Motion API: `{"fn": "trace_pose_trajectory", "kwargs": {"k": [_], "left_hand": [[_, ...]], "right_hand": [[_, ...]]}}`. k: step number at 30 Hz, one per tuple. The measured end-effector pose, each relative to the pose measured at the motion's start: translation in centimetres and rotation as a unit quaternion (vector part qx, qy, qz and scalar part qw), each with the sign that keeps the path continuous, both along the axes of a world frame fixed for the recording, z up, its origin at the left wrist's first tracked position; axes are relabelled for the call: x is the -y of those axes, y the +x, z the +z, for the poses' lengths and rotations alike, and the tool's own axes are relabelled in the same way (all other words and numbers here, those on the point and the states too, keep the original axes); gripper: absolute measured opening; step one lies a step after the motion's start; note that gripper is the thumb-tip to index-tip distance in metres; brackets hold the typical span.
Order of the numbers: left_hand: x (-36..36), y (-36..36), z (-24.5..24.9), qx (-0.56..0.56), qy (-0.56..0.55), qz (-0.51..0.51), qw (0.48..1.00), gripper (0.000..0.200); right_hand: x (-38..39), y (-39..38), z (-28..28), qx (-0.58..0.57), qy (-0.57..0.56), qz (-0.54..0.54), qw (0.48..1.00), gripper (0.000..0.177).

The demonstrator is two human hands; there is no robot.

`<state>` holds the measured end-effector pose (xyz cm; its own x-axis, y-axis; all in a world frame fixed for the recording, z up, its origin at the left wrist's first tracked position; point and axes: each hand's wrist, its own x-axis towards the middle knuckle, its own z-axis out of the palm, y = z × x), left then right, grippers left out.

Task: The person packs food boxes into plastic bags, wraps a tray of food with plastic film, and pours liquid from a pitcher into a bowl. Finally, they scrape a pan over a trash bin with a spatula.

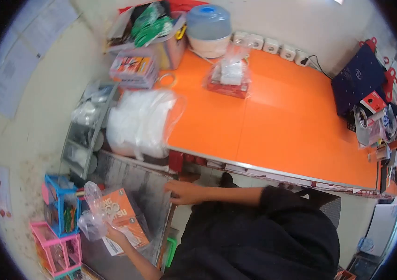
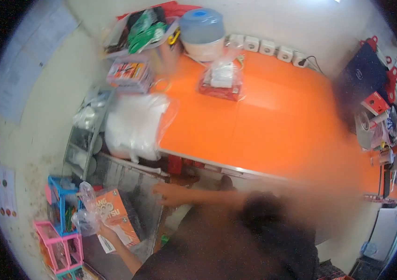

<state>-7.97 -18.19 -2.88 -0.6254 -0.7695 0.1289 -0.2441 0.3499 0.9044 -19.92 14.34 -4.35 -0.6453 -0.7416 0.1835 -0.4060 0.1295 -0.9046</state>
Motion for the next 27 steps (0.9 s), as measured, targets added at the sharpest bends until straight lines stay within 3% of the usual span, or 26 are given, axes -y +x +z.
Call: {"fn": "trace_pose_trajectory", "kwargs": {"k": [2, 3, 4, 5, 6, 8, 10, 11, 12, 13, 15, 16, 17, 20, 21, 22, 24, 25, 26, 27], "left_hand": [[-0.9, -0.6, -3.0, 0.099, -0.062, -0.056, 0.992, 0.039], [-6.5, -1.8, 0.8, 0.053, -0.010, -0.066, 0.996, 0.039], [-13.8, -3.6, 4.9, 0.007, 0.043, -0.076, 0.996, 0.039], [-15.9, -4.4, 5.7, 0.017, 0.047, -0.114, 0.992, 0.038], [-17.2, -5.2, 6.4, 0.030, 0.037, -0.163, 0.986, 0.036], [-20.2, -7.4, 7.7, 0.042, 0.017, -0.283, 0.958, 0.034], [-24.4, -10.6, 8.4, 0.027, -0.017, -0.423, 0.905, 0.031], [-27.1, -12.3, 8.4, 0.001, -0.040, -0.502, 0.864, 0.030], [-29.9, -13.9, 8.4, -0.034, -0.063, -0.574, 0.816, 0.029], [-32.9, -15.8, 8.3, -0.082, -0.081, -0.638, 0.761, 0.029], [-39.0, -18.9, 7.7, -0.165, -0.105, -0.725, 0.660, 0.028], [-41.9, -20.4, 7.3, -0.196, -0.109, -0.755, 0.617, 0.027], [-44.7, -21.9, 6.8, -0.220, -0.109, -0.780, 0.575, 0.027], [-52.7, -25.0, 4.3, -0.166, -0.054, -0.885, 0.431, 0.035], [-54.4, -25.0, 4.4, -0.168, -0.049, -0.887, 0.426, 0.035], [-55.9, -24.7, 4.5, -0.118, -0.089, -0.878, 0.454, 0.044], [-56.9, -24.1, 4.4, -0.061, -0.126, -0.869, 0.475, 0.054], [-57.2, -23.6, 4.5, -0.078, -0.114, -0.832, 0.538, 0.063], [-57.7, -23.3, 4.5, -0.094, -0.103, -0.789, 0.599, 0.073], [-58.4, -23.8, 4.0, -0.092, -0.104, -0.791, 0.596, 0.073]], "right_hand": [[-6.1, -0.2, -0.1, 0.058, 0.070, 0.009, 0.996, 0.044], [-8.1, 0.0, 0.6, 0.060, 0.069, 0.002, 0.996, 0.044], [-9.7, 0.3, 2.0, 0.123, 0.049, -0.046, 0.990, 0.056], [-11.0, 0.7, 3.3, 0.185, 0.029, -0.094, 0.978, 0.068], [-11.9, 1.2, 4.9, 0.189, 0.028, -0.100, 0.976, 0.068], [-13.7, 1.7, 7.3, 0.119, -0.030, -0.218, 0.968, 0.087], [-14.1, 3.7, 5.9, 0.205, -0.058, -0.314, 0.925, 0.095], [-15.1, 4.0, 6.3, 0.133, -0.005, -0.399, 0.907, 0.086], [-17.8, 4.3, 5.6, 0.212, 0.090, -0.361, 0.904, 0.072], [-19.1, 5.1, 5.3, 0.212, 0.095, -0.365, 0.901, 0.072], [-19.8, 6.4, 6.6, 0.262, 0.040, -0.641, 0.721, 0.052], [-20.3, 6.5, 5.4, 0.273, -0.111, -0.652, 0.699, 0.068], [-20.0, 5.3, 6.9, 0.302, -0.250, -0.705, 0.591, 0.086], [-22.9, 4.1, 2.0, 0.284, -0.260, -0.752, 0.535, 0.086], [-22.7, 1.8, 5.1, 0.316, -0.265, -0.764, 0.496, 0.079], [-24.5, 1.8, 1.9, 0.315, -0.263, -0.768, 0.491, 0.079], [-29.1, 2.9, -6.6, 0.110, 0.010, -0.723, 0.682, 0.076], [-28.8, 1.0, -2.9, 0.158, -0.252, -0.718, 0.629, 0.073], [-28.4, -2.3, 1.9, 0.191, -0.497, -0.660, 0.530, 0.069], [-28.8, -4.0, 2.8, 0.192, -0.499, -0.661, 0.527, 0.069]]}}
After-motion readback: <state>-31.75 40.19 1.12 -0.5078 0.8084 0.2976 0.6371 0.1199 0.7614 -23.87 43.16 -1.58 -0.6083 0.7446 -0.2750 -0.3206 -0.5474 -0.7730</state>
